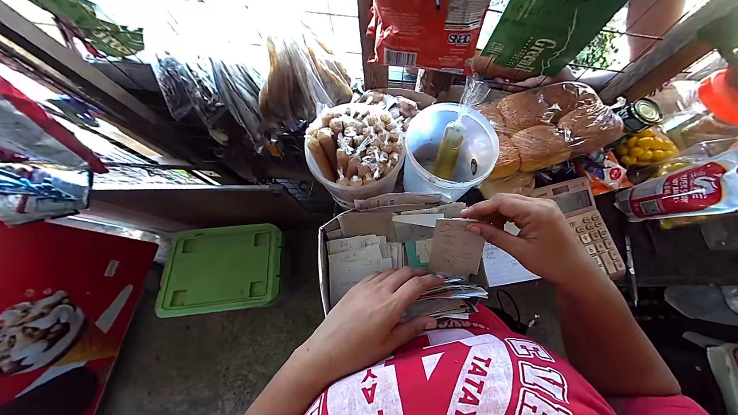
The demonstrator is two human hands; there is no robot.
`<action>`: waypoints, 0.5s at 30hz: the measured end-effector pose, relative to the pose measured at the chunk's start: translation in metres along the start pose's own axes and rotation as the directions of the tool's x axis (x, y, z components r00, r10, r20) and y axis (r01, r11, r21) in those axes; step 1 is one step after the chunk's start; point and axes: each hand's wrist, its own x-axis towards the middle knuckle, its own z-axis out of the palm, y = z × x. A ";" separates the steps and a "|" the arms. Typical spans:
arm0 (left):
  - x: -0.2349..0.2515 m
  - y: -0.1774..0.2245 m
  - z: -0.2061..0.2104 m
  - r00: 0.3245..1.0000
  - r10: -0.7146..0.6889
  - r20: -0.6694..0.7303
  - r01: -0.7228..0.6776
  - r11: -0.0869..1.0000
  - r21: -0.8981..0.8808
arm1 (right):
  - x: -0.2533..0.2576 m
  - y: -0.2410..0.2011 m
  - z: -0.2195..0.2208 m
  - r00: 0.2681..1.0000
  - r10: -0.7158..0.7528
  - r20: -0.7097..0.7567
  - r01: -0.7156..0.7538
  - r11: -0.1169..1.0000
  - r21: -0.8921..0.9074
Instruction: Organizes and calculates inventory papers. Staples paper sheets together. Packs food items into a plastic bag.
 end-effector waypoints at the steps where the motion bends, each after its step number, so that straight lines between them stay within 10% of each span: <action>1: 0.000 0.000 0.000 1.000 0.006 -0.002 -0.006 1.000 0.006 | -0.001 0.002 -0.001 1.000 0.014 -0.012 -0.013 1.000 0.015; 15: 0.018 0.005 -0.005 0.950 0.102 -0.295 0.032 0.909 0.417 | -0.014 0.004 -0.026 0.959 0.032 -0.283 -0.008 0.996 0.088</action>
